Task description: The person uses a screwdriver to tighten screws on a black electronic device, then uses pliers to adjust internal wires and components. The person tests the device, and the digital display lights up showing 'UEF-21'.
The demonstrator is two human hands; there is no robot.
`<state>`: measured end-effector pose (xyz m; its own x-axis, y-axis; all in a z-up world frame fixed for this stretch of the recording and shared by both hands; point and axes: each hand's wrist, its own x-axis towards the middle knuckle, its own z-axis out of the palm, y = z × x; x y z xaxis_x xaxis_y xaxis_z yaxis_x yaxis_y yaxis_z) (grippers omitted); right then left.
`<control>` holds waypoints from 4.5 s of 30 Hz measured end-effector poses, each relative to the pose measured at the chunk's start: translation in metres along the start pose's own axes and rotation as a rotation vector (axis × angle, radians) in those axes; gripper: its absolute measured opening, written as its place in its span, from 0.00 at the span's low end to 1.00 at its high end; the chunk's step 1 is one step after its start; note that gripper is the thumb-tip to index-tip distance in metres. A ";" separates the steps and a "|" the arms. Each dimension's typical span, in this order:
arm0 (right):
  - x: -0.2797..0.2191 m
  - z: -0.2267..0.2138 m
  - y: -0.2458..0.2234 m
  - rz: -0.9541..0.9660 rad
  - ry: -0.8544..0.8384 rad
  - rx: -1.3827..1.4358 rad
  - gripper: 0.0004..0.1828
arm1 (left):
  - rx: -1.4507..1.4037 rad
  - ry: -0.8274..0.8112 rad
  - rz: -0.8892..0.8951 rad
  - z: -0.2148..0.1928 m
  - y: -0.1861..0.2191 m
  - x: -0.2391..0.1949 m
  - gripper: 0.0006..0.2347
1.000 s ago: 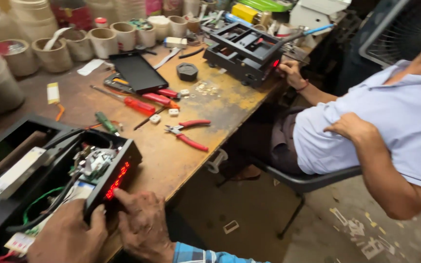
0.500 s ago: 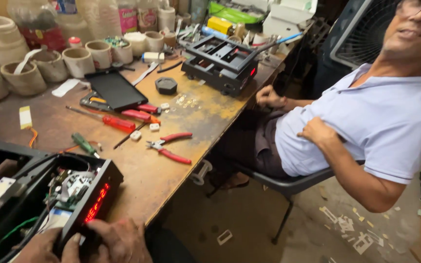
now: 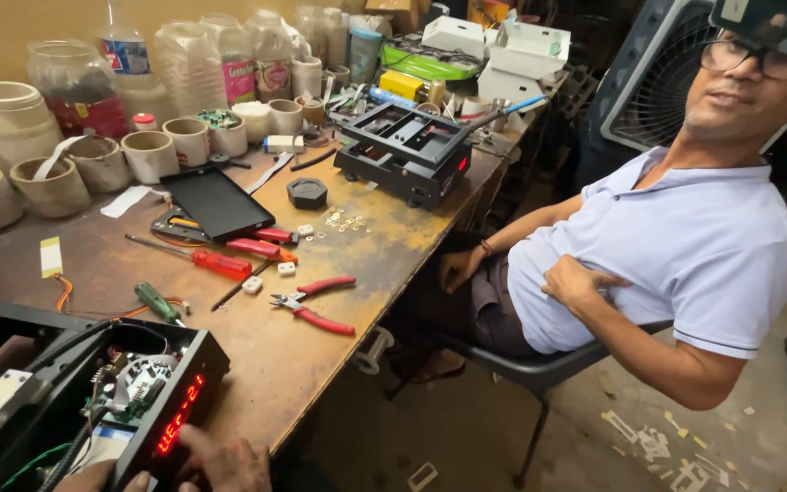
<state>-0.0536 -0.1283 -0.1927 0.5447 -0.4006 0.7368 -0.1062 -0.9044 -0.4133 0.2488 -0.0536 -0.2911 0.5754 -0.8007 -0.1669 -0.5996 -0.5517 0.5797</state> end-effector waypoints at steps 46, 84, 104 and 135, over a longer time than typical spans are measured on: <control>0.010 -0.134 -0.084 -0.083 -0.238 0.091 0.27 | 0.167 0.651 0.080 -0.117 0.308 -0.237 0.10; 0.006 -0.134 -0.080 -0.123 -0.274 0.049 0.32 | 0.696 0.739 0.103 -0.109 0.310 -0.235 0.20; 0.011 -0.141 -0.084 -0.115 -0.306 0.081 0.34 | -0.001 0.228 0.175 -0.139 0.290 -0.196 0.14; 0.043 -0.198 -0.067 0.354 -0.079 0.502 0.12 | 0.028 0.352 0.267 -0.170 0.270 -0.215 0.11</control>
<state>-0.1871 -0.1141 -0.0273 0.6099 -0.6346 0.4747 0.1022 -0.5310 -0.8412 0.0580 0.0096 0.0372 0.5494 -0.7906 0.2705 -0.7650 -0.3458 0.5433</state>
